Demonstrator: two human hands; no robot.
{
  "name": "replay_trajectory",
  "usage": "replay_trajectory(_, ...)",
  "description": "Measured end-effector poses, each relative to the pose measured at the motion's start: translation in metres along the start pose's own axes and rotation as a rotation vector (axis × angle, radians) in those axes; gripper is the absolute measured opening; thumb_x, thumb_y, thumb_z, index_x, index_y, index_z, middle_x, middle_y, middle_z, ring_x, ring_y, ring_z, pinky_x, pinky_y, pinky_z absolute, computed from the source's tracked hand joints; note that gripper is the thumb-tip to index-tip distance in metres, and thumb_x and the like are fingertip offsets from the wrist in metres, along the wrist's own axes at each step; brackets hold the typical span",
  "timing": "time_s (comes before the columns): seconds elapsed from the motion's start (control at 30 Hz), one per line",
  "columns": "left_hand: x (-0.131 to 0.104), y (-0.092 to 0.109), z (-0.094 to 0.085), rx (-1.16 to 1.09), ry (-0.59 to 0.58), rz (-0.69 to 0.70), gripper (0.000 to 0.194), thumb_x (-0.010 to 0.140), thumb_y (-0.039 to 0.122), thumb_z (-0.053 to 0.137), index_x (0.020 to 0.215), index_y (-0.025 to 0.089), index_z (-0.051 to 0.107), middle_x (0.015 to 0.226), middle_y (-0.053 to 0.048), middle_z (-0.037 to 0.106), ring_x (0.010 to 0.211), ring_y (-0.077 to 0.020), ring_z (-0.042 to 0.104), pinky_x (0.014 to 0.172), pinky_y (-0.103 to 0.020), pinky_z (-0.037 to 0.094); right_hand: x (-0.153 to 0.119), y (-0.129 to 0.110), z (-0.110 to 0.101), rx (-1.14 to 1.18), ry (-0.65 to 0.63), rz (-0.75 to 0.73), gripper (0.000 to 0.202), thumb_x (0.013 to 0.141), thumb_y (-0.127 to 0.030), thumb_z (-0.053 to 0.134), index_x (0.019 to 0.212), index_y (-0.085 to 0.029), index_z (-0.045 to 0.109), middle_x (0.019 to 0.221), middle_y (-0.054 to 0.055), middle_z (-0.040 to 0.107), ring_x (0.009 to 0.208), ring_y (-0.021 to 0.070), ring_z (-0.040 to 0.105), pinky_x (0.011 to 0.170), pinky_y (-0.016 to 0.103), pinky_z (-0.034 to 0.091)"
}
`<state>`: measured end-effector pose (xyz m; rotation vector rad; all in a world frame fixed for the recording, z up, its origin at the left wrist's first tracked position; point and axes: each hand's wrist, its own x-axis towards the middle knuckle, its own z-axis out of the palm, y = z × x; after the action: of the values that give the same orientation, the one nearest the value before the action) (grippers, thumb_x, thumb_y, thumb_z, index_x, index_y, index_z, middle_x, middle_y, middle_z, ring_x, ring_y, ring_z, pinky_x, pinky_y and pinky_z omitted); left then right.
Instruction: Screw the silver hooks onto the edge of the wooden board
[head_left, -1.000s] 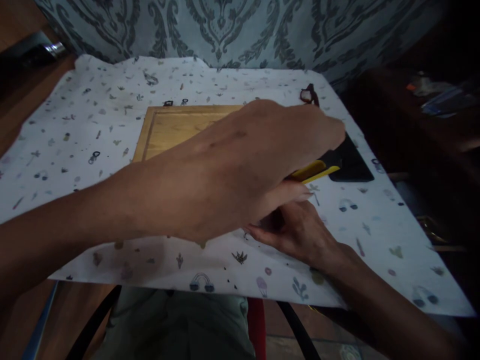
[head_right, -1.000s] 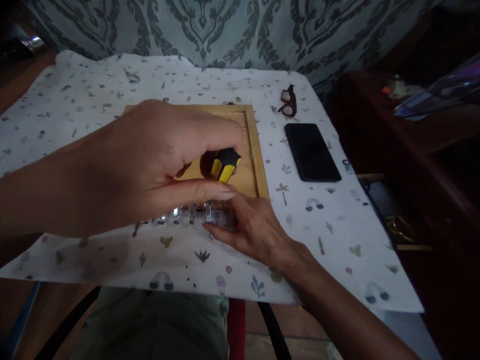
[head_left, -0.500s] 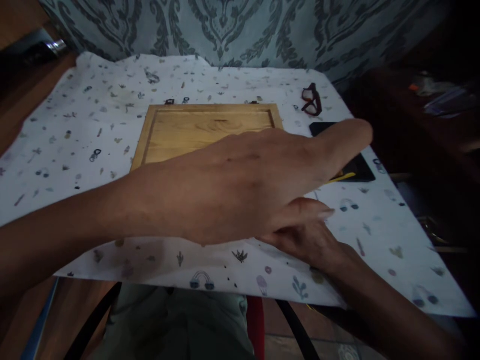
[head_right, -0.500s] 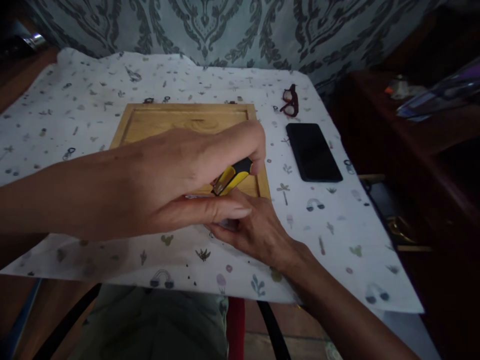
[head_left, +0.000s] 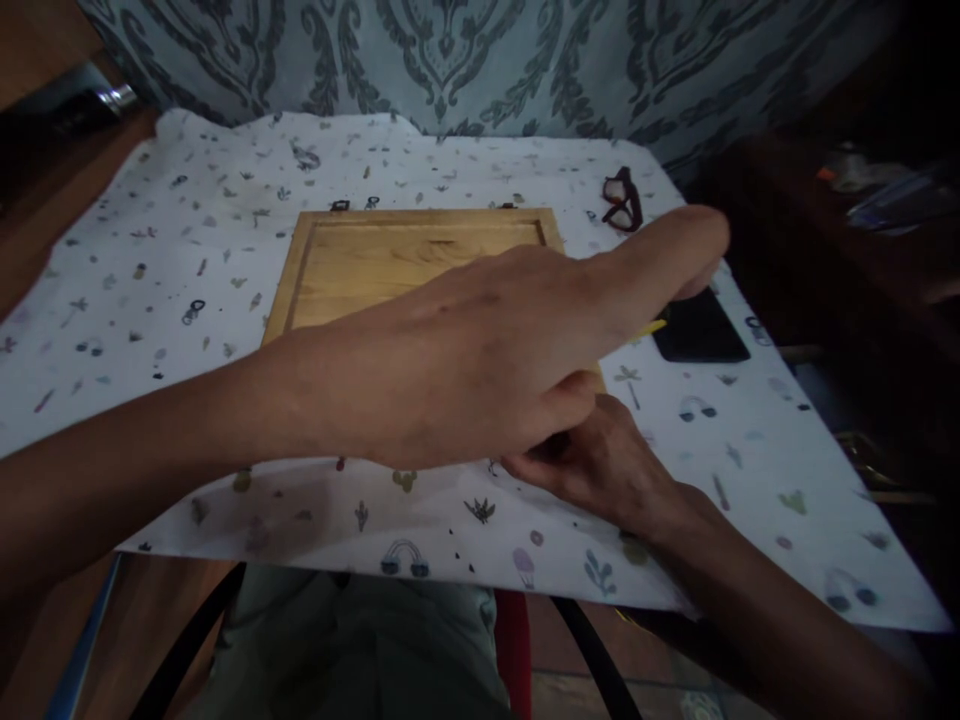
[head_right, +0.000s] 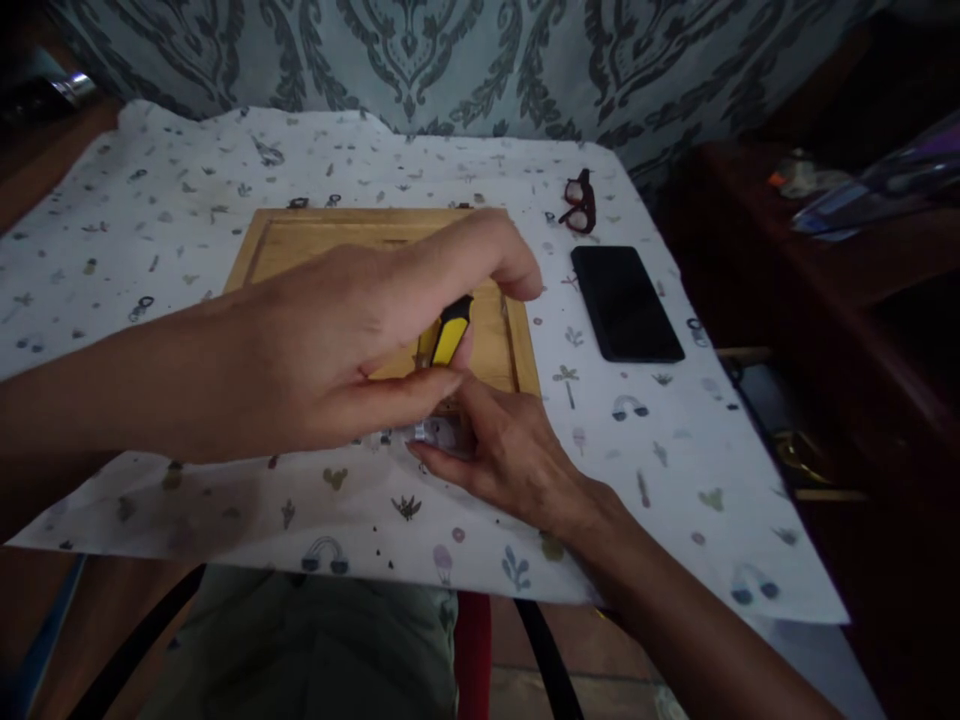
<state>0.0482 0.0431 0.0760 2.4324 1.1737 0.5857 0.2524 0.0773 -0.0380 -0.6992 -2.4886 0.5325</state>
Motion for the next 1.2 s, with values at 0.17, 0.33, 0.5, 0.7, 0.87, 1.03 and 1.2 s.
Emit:
replay_trajectory(0.17,0.007,0.0,0.002,0.061,0.019,0.055,0.015,0.095,0.027,0.059,0.105,0.016,0.057,0.083,0.001,0.058,0.07,-0.0106,0.054,0.062,-0.024,0.04,-0.001,0.003,0.003,-0.049,-0.003,-0.012,0.029,0.094,-0.048,0.055,0.086,-0.02,0.055,0.058,-0.003,0.058,0.047,0.0132,0.055,0.044,0.026,0.042)
replay_trajectory(0.33,0.006,-0.003,-0.001,0.098,0.053,0.041,0.008,0.093,0.018,0.057,0.101,0.016,0.059,0.09,-0.003,0.061,0.076,-0.0135,0.059,0.062,-0.025,0.042,0.001,0.002,0.002,-0.051,0.035,-0.06,0.03,0.094,-0.049,0.057,0.094,-0.019,0.054,0.059,-0.004,0.057,0.043,0.0106,0.049,0.042,0.023,0.037)
replay_trajectory(0.5,-0.001,-0.004,-0.007,0.002,-0.035,-0.03,0.035,0.093,0.014,0.05,0.127,0.021,0.049,0.097,-0.002,0.064,0.054,-0.0058,0.049,0.046,-0.021,0.032,0.002,0.001,0.0,0.009,-0.008,-0.042,0.042,0.095,-0.05,0.058,0.121,-0.018,0.052,0.068,-0.003,0.064,0.042,0.0091,0.048,0.042,0.022,0.036)
replay_trajectory(0.7,-0.001,-0.006,-0.005,0.211,0.067,0.075,0.016,0.096,0.027,0.055,0.109,0.017,0.056,0.091,-0.003,0.06,0.067,-0.01,0.053,0.057,-0.024,0.037,0.0,0.003,0.002,0.014,0.008,-0.046,0.039,0.095,-0.051,0.057,0.114,-0.017,0.055,0.07,-0.001,0.066,0.043,0.0095,0.047,0.043,0.022,0.037)
replay_trajectory(0.87,0.002,-0.005,-0.005,0.333,0.055,0.137,0.018,0.099,0.03,0.052,0.104,0.013,0.058,0.088,-0.004,0.06,0.067,-0.0112,0.05,0.055,-0.025,0.032,0.0,0.003,0.002,0.01,0.017,-0.059,0.042,0.095,-0.05,0.058,0.118,-0.015,0.055,0.078,0.003,0.07,0.045,0.0097,0.049,0.044,0.023,0.036)
replay_trajectory(1.03,0.003,0.0,-0.011,0.197,-0.05,0.085,0.025,0.097,0.025,0.052,0.119,0.013,0.052,0.091,-0.003,0.06,0.073,-0.0139,0.057,0.057,-0.025,0.042,0.001,0.003,0.001,0.008,0.009,-0.055,0.048,0.095,-0.047,0.058,0.13,-0.016,0.05,0.082,0.003,0.071,0.047,0.0103,0.052,0.045,0.022,0.038)
replay_trajectory(1.2,0.001,-0.001,-0.012,0.075,-0.116,0.043,0.039,0.095,0.021,0.048,0.134,0.018,0.043,0.09,-0.001,0.06,0.055,-0.0083,0.052,0.049,-0.02,0.035,0.0,0.002,0.0,-0.008,-0.006,-0.042,0.048,0.094,-0.048,0.058,0.129,-0.016,0.05,0.077,0.001,0.07,0.045,0.0102,0.051,0.045,0.023,0.04)
